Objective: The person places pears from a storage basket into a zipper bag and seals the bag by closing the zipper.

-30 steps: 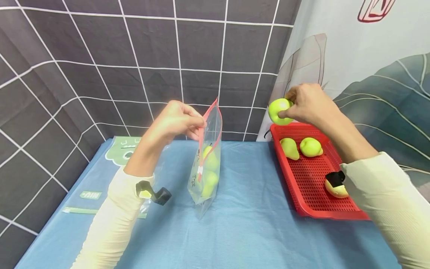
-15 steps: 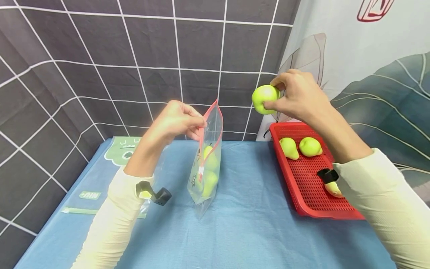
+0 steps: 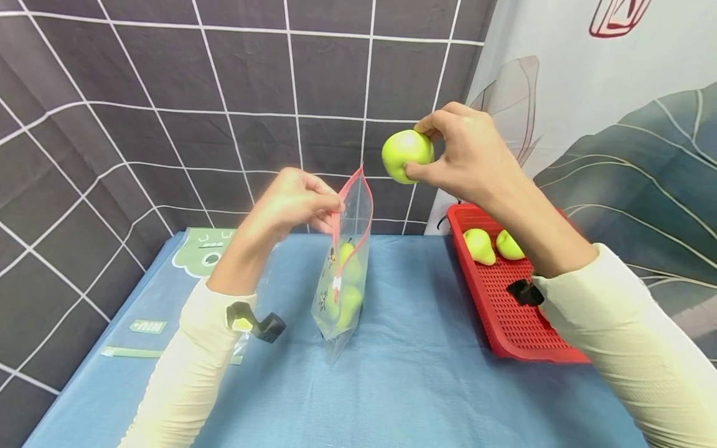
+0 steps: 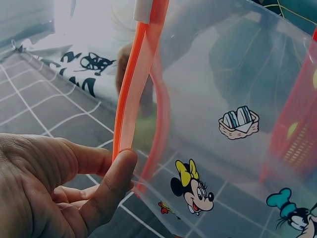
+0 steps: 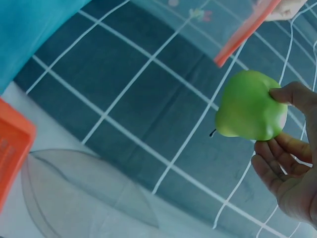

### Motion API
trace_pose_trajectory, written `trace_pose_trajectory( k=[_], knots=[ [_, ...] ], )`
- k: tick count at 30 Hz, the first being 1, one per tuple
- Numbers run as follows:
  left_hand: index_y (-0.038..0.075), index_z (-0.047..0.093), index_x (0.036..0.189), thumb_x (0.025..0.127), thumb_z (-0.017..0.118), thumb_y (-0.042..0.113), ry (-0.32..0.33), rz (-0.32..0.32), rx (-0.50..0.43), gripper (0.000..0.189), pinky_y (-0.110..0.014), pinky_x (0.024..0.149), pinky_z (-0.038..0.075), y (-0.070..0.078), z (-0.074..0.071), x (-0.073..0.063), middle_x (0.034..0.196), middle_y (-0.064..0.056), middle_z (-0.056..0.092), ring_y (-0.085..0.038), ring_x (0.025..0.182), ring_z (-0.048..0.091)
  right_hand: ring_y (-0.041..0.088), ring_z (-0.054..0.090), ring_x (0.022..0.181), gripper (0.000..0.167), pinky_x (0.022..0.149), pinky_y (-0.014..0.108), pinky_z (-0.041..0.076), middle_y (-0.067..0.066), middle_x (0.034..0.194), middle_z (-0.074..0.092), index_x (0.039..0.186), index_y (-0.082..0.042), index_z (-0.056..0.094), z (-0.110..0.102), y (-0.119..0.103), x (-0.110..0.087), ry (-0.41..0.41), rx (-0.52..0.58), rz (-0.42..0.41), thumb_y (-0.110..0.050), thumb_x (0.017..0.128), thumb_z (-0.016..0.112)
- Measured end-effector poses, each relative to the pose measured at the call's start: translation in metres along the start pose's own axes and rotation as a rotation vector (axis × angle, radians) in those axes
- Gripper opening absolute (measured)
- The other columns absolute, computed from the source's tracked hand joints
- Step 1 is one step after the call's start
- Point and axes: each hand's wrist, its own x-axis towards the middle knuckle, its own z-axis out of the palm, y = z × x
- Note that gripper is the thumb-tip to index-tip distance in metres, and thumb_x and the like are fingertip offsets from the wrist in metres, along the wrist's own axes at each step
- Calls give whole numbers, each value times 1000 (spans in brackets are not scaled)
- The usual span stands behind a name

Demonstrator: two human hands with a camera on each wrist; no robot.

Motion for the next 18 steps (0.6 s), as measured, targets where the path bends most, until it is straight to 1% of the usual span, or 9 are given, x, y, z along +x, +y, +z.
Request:
trace_pose_trajectory(
  k=[2,6,12,14,16,18],
  knots=[
    [-15,81,104,95,74,-9,0,1,2,13,-32,61,70,0,1,0,65,-10,75,-14,51,75,32,73,113,49,92,31,46,17,122,79,128,-5,82,2,-8,-1,12,20,-30,-19,84,98],
    [-14,81,102,95,74,-9,-4,5,-7,11,-32,61,69,-1,1,1,65,-11,75,-15,51,75,32,75,111,46,91,39,49,17,118,79,126,-5,82,7,-23,-1,27,44,-105,-16,84,97],
    [-13,80,100,94,70,-9,-1,9,-10,13,-32,60,69,-1,2,0,65,-12,75,-15,51,75,30,75,107,45,87,28,48,15,115,78,125,-3,81,16,-41,-3,55,89,-223,-12,84,98],
    [-13,80,100,93,68,-9,-1,15,-12,14,-33,60,70,-2,2,1,65,-12,75,-15,52,75,30,76,107,45,86,27,50,15,116,78,125,-2,80,19,-44,-4,62,99,-254,-11,84,98],
    [-13,80,100,94,67,-9,3,18,-12,14,-33,60,70,-2,3,1,64,-12,74,-15,52,75,31,76,106,45,87,31,52,16,116,78,124,-1,79,22,-47,-6,62,101,-284,-11,84,97],
    [-13,80,100,94,68,-8,6,19,-13,14,-33,60,70,-2,3,1,64,-12,74,-16,52,75,32,76,106,45,89,37,57,17,115,77,124,0,78,25,-48,-7,54,97,-305,-10,84,97]
  ],
)
